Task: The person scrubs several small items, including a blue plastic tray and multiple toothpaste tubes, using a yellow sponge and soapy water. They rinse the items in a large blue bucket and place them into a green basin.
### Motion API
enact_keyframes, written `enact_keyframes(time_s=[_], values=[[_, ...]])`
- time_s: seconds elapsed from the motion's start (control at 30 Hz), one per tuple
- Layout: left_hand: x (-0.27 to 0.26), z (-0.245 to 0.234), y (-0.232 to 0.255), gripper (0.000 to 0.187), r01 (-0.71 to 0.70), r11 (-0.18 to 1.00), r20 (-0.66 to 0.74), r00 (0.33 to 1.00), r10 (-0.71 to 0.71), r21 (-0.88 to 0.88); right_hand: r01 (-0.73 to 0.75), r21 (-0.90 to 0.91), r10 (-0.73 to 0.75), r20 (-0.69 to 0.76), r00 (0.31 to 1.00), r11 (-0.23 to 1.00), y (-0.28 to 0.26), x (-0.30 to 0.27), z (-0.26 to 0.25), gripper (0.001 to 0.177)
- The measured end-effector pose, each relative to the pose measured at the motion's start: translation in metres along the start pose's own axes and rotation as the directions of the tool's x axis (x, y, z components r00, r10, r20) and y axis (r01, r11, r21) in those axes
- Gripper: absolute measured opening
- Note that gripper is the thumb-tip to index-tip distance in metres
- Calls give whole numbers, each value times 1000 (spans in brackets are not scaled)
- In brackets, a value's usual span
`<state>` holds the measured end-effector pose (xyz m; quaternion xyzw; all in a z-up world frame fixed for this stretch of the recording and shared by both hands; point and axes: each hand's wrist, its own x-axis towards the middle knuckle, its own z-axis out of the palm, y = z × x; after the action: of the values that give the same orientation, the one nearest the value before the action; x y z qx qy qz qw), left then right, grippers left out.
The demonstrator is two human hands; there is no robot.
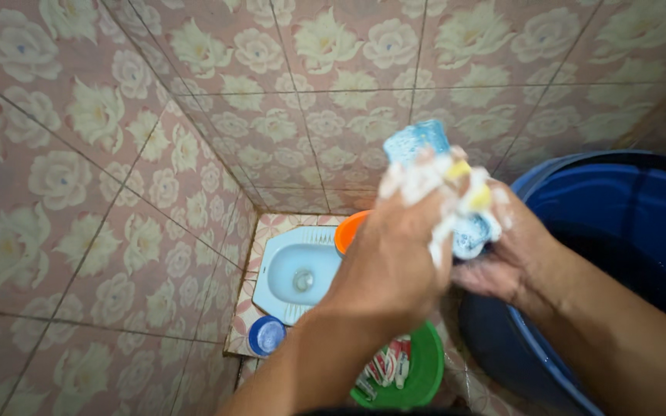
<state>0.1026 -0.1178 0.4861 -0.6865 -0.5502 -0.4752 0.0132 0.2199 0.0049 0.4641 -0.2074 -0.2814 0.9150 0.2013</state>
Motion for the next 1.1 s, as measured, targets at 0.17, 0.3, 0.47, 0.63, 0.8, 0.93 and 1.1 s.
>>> enact_keyframes(time_s=[0.17, 0.3, 0.47, 0.63, 0.8, 0.93, 1.1], values=[[31, 0, -15, 41, 231, 972, -225, 950, -218, 33, 14, -90, -10, 43, 999, 996, 3, -4, 40, 53], [18, 4, -1, 44, 147, 987, -208, 969, -132, 58, 120, -198, -112, 50, 992, 973, -3, -14, 51, 65], [32, -12, -14, 34, 198, 959, -97, 979, -182, 200, -77, -329, 85, 11, 996, 941, -4, -22, 45, 61], [74, -7, -32, 33, 638, 658, -32, 708, -706, -401, 19, -327, -5, 43, 999, 945, -6, -17, 48, 54], [26, 37, 4, 37, 490, 851, -199, 830, -522, -190, 148, -129, -165, -136, 977, 980, 0, -7, 34, 43], [-26, 30, 41, 52, 271, 943, -43, 958, -284, -194, 143, -73, -147, -48, 988, 987, -10, -5, 11, 48], [17, 29, 5, 50, 256, 957, -307, 908, -286, -135, 127, -170, -141, -73, 987, 977, -10, -11, 42, 44]])
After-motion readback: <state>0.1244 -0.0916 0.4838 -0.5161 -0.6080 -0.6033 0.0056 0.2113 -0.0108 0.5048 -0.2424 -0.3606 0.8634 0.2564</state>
